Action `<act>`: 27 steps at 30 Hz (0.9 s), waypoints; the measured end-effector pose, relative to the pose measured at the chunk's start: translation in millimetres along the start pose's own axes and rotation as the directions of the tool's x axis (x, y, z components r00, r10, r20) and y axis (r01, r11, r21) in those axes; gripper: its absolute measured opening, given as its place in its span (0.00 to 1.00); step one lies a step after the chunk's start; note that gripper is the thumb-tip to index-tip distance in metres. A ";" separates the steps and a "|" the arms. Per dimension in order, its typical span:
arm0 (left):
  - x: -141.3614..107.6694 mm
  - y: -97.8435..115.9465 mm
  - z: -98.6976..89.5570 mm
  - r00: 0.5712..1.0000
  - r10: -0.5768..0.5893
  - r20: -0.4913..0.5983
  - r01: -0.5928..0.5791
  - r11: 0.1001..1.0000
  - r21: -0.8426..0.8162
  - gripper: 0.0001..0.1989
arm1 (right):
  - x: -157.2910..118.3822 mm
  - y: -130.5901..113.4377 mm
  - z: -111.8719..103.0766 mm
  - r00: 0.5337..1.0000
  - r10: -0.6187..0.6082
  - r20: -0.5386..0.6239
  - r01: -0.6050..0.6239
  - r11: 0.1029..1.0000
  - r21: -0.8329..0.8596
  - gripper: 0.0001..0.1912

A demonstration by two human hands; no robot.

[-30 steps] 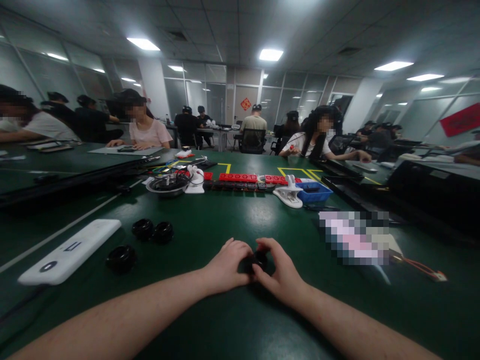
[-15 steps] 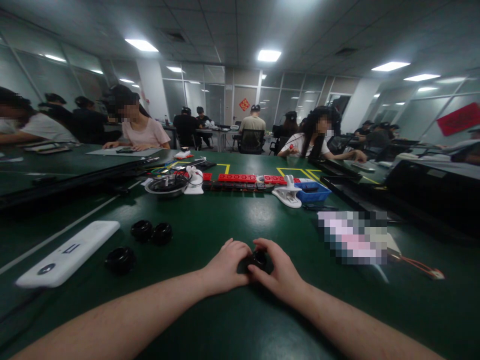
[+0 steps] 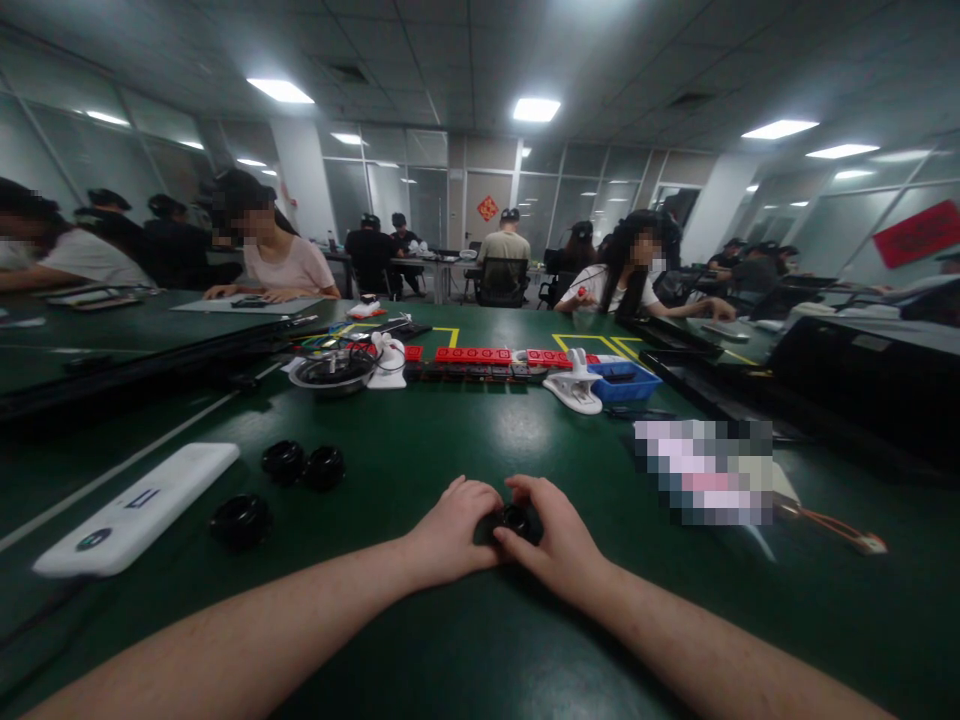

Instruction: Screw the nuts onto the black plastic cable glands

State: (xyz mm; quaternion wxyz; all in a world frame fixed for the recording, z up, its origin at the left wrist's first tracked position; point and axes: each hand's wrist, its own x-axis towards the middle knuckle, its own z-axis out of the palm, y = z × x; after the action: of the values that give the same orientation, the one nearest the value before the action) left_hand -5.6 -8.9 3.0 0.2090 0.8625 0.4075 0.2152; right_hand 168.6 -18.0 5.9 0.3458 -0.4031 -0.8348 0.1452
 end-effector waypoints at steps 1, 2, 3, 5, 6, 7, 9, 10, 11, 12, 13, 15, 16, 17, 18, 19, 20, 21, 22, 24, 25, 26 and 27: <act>0.2 -0.2 0.2 1.000 -0.003 0.001 0.003 1.000 -0.003 0.14 | -0.5 -0.2 -0.2 1.000 -0.031 0.001 0.031 0.999 0.021 0.19; 0.4 -0.6 0.6 1.000 -0.008 0.002 0.008 1.000 -0.004 0.15 | -1.1 -0.4 -0.4 0.998 -0.066 -0.002 0.066 0.997 0.042 0.19; 0.6 -1.0 1.0 1.000 -0.012 0.003 0.012 1.000 -0.004 0.16 | -1.8 -0.6 -0.8 0.995 -0.099 -0.009 0.100 0.993 0.060 0.19; 0.9 -1.7 1.7 1.000 -0.017 0.002 0.017 1.000 0.000 0.17 | -2.7 -0.8 -1.4 0.989 -0.143 -0.028 0.145 0.986 0.077 0.22; 1.0 -1.8 1.9 1.000 -0.015 0.000 0.015 1.000 0.003 0.17 | -2.9 -0.7 -1.6 0.988 -0.147 -0.039 0.150 0.986 0.074 0.23; 1.1 -1.7 2.0 1.000 -0.012 0.000 0.012 1.000 0.005 0.16 | -2.9 -0.5 -1.5 0.989 -0.138 -0.050 0.141 0.988 0.066 0.24; 1.0 -1.2 1.8 1.000 -0.007 0.003 0.007 1.000 0.008 0.15 | -2.1 0.6 -0.8 0.994 -0.088 -0.069 0.091 0.995 0.038 0.25; 0.9 -0.9 1.5 1.000 -0.006 0.006 0.006 1.000 0.009 0.14 | -1.5 1.3 -0.2 0.996 -0.056 -0.070 0.058 0.998 0.022 0.25; 0.8 -0.6 1.3 1.000 -0.006 0.008 0.006 1.000 0.009 0.13 | -0.9 1.9 0.4 0.998 -0.026 -0.062 0.026 1.000 0.007 0.25; 0.7 -0.5 1.1 1.000 -0.007 0.010 0.007 1.000 0.009 0.13 | -0.4 2.3 1.0 0.999 0.001 -0.045 -0.001 1.000 -0.006 0.25; 0.7 -0.4 0.9 1.000 -0.009 0.011 0.009 1.000 0.007 0.13 | 0.0 2.5 1.5 1.000 0.019 -0.021 -0.019 1.000 -0.013 0.24; 0.7 -0.6 0.9 1.000 -0.012 0.010 0.012 1.000 0.000 0.13 | 0.2 2.3 1.8 0.999 0.021 0.025 -0.021 1.000 0.002 0.21; 0.8 -0.7 0.9 1.000 -0.014 0.012 0.014 1.000 -0.004 0.14 | 0.0 1.9 1.6 0.999 0.004 0.038 -0.005 1.000 0.025 0.19; 0.8 -0.8 1.0 1.000 -0.017 0.014 0.017 1.000 -0.009 0.15 | -0.5 1.5 1.2 0.999 -0.023 0.042 0.021 0.998 0.052 0.18; 0.9 -0.9 1.0 1.000 -0.020 0.015 0.020 1.000 -0.012 0.16 | -1.1 1.1 0.7 0.998 -0.053 0.040 0.050 0.996 0.078 0.18; 1.0 -0.8 1.0 1.000 -0.020 0.017 0.020 1.000 -0.013 0.17 | -1.8 0.8 0.2 0.996 -0.081 0.037 0.077 0.992 0.099 0.19; 1.0 -0.6 0.9 1.000 -0.020 0.016 0.021 1.000 -0.012 0.18 | -2.5 0.7 -0.2 0.994 -0.100 0.033 0.096 0.989 0.112 0.20; 1.0 -0.3 0.8 1.000 -0.020 0.014 0.020 1.000 -0.008 0.17 | -3.0 0.8 -0.5 0.993 -0.111 0.030 0.107 0.988 0.115 0.22; 0.9 0.0 0.7 1.000 -0.018 0.010 0.018 1.000 -0.003 0.16 | -3.4 1.0 -0.6 0.993 -0.112 0.027 0.108 0.988 0.109 0.23; 0.8 0.6 0.5 1.000 -0.012 0.007 0.012 1.000 0.009 0.14 | -3.3 1.5 -0.4 0.996 -0.089 0.012 0.088 0.993 0.080 0.26; 0.7 0.8 0.4 1.000 -0.009 0.009 0.009 1.000 0.013 0.13 | -2.9 1.6 -0.1 0.998 -0.070 -0.003 0.070 0.996 0.063 0.27; 0.6 0.9 0.3 1.000 -0.006 0.009 0.006 1.000 0.015 0.13 | -2.3 1.6 0.2 0.999 -0.048 -0.018 0.049 0.998 0.047 0.27; 0.6 1.0 0.3 1.000 -0.003 0.010 0.002 1.000 0.015 0.13 | -1.5 1.4 0.4 0.999 -0.026 -0.028 0.027 0.999 0.034 0.26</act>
State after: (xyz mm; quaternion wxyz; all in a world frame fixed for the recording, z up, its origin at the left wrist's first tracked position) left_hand -4.5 -9.1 3.4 0.2047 0.8647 0.4092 0.2074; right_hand 169.8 -18.3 4.2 0.3660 -0.3880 -0.8326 0.1493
